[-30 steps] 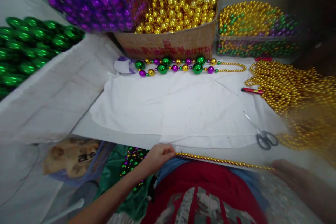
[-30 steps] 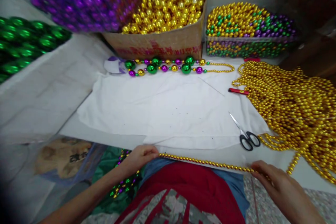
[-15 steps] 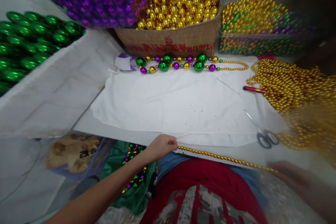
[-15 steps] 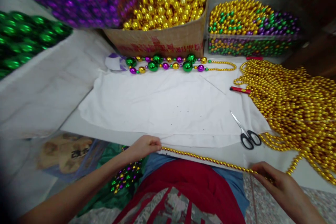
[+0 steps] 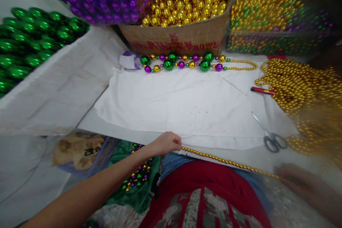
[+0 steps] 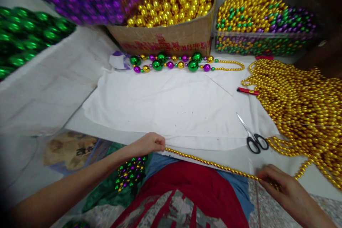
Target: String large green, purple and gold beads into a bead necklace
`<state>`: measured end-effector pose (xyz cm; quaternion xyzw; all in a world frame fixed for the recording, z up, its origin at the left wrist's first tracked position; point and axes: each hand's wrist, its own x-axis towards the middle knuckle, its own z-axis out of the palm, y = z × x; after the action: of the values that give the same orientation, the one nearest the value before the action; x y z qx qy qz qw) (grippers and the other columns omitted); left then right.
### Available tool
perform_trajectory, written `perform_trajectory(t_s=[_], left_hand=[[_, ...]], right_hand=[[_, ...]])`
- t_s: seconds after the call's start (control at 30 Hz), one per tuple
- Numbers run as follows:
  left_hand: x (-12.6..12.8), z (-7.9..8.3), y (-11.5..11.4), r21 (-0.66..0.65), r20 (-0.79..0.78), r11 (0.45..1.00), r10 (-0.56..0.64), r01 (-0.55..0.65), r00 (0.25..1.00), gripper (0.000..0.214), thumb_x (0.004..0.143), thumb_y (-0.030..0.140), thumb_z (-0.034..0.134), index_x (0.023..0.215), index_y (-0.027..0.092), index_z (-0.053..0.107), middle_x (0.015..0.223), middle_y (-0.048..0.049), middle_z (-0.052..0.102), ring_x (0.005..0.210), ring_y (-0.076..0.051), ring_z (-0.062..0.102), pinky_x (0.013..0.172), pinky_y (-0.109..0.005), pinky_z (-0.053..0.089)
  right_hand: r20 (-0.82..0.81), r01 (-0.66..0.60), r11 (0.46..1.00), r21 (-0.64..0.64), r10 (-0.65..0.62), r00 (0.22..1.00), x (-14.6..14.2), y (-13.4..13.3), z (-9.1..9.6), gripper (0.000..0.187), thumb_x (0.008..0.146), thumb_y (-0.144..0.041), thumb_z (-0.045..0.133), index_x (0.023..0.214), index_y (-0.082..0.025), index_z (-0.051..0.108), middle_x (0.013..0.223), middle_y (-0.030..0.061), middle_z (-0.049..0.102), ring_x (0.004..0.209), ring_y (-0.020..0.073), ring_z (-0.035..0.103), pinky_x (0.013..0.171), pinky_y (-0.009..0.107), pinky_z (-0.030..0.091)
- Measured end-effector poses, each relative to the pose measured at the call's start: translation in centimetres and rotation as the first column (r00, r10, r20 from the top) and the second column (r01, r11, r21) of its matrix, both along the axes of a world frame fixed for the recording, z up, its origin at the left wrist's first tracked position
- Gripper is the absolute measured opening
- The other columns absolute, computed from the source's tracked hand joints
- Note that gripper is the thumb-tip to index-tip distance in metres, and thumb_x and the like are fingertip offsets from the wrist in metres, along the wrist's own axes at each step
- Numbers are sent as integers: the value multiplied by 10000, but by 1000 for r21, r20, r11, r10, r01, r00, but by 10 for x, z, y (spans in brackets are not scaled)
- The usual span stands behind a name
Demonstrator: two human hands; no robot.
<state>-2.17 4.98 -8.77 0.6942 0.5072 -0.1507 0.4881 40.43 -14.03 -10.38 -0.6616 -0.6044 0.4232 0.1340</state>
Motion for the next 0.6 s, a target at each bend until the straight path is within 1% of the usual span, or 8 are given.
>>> perform_trajectory(t_s=[0.1,0.13,0.23,0.33,0.43,0.5,0.6], left_hand=[[0,0,3,-8,9,999,-37,37,999,204,636,317,511,620,163,644,548,20,532,576,-138,462,524,-223,282],[-1,-1,4,-4,-2,999,-42,42,999,214,642,337,507,608,165,629,546,20,522,578,-141,459,529,-226,283],[-1,-9,11,-52,-9,996,-72,71,997,265,658,408,500,618,169,606,562,17,512,584,-153,455,544,-237,288],[2,-13,15,-69,-2,994,-84,84,996,298,662,454,483,597,177,572,552,19,463,582,-153,422,541,-242,275],[5,-10,14,-82,-11,994,-68,67,998,304,658,465,477,597,180,561,544,23,427,580,-149,396,543,-244,267],[5,-8,12,-84,-21,995,-54,52,998,309,657,474,479,602,182,562,541,26,420,576,-145,388,543,-243,266],[4,-9,12,-83,-27,995,-51,48,998,329,661,498,483,605,184,564,546,25,428,578,-145,391,541,-240,269]], right_hand=[[23,68,997,-31,-67,997,-10,5,9,248,850,-425,514,781,-230,650,781,51,669,734,200,631,653,286,516],[23,85,996,-16,-84,996,-13,6,11,227,848,-406,523,779,-219,632,769,42,653,734,191,618,661,284,504],[6,124,992,-11,-124,992,-16,8,11,206,866,-365,518,781,-197,601,750,28,625,714,172,591,636,273,471],[19,173,985,-3,-173,985,-15,8,9,198,876,-355,524,901,-190,629,778,24,631,720,167,592,643,270,462],[-17,159,987,22,-159,987,-14,8,10,241,883,-364,526,993,-193,656,880,48,648,820,180,605,727,283,469],[-46,128,991,34,-127,991,-13,8,11,244,893,-367,518,974,-200,676,923,60,646,879,186,602,767,284,466],[-51,102,994,39,-100,994,-13,11,13,247,895,-386,527,938,-208,692,887,57,633,846,180,597,732,275,464]])
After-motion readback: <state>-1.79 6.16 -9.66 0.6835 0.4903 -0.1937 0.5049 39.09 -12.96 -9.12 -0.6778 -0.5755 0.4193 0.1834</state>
